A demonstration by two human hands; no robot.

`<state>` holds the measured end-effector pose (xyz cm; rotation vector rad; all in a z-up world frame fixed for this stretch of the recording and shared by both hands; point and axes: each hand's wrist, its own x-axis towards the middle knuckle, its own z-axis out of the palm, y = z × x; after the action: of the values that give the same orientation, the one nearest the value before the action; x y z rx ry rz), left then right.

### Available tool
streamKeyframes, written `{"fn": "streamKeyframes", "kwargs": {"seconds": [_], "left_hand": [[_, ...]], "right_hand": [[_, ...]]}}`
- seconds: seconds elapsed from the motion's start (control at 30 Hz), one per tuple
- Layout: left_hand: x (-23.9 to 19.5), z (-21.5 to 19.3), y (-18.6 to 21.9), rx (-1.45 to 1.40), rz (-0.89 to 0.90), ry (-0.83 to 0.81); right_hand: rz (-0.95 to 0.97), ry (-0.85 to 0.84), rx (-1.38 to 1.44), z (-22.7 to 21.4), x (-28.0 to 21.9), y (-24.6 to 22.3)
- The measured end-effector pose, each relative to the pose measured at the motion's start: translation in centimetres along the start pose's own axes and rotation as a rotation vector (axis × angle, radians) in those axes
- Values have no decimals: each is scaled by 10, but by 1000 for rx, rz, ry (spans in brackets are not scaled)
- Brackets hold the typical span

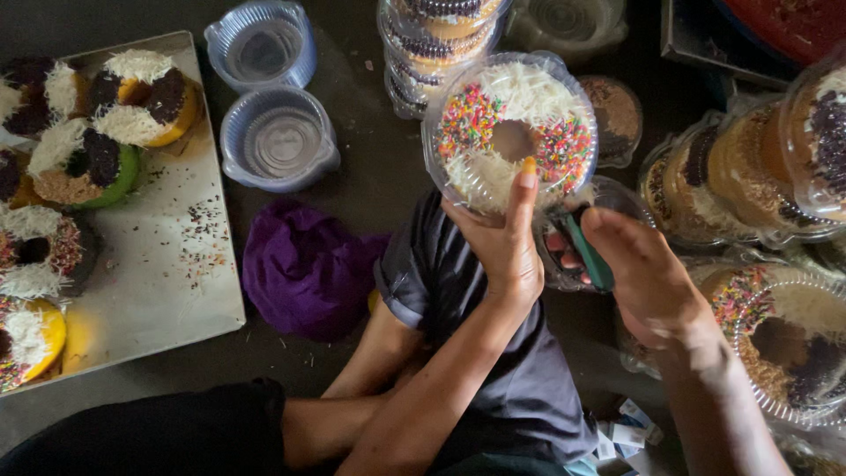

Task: The person places decorated donuts into clear plastic containers, closes the lids, and uses a small green tool to press the edges. They then stack the sealed containers and repeat the process with additional donuts from a metal tray.

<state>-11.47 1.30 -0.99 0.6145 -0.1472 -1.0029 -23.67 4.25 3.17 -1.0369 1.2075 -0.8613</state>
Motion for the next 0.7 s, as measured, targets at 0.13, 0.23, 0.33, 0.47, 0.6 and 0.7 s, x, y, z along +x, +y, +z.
{"fn": "streamKeyframes", "kwargs": {"seconds": [0.13,0.23,0.33,0.47,0.6,0.7], "left_hand": [[5,1,1,11,26,3],[3,0,2,-13,5,-21],[4,1,1,-6,34,-18],[4,0,1,16,6,-6],[2,0,1,10,-1,-14],[1,1,1,24,15,-5]], "right_hand": [[62,26,-15,-3,-6,0],[64,57,7,-3,-7,0],[76,66,54,1,-9,-6],[139,81,48,5,-13,-18],[96,134,-75,11,-17,-24],[-77,231,-405,19,-20,-20]]}}
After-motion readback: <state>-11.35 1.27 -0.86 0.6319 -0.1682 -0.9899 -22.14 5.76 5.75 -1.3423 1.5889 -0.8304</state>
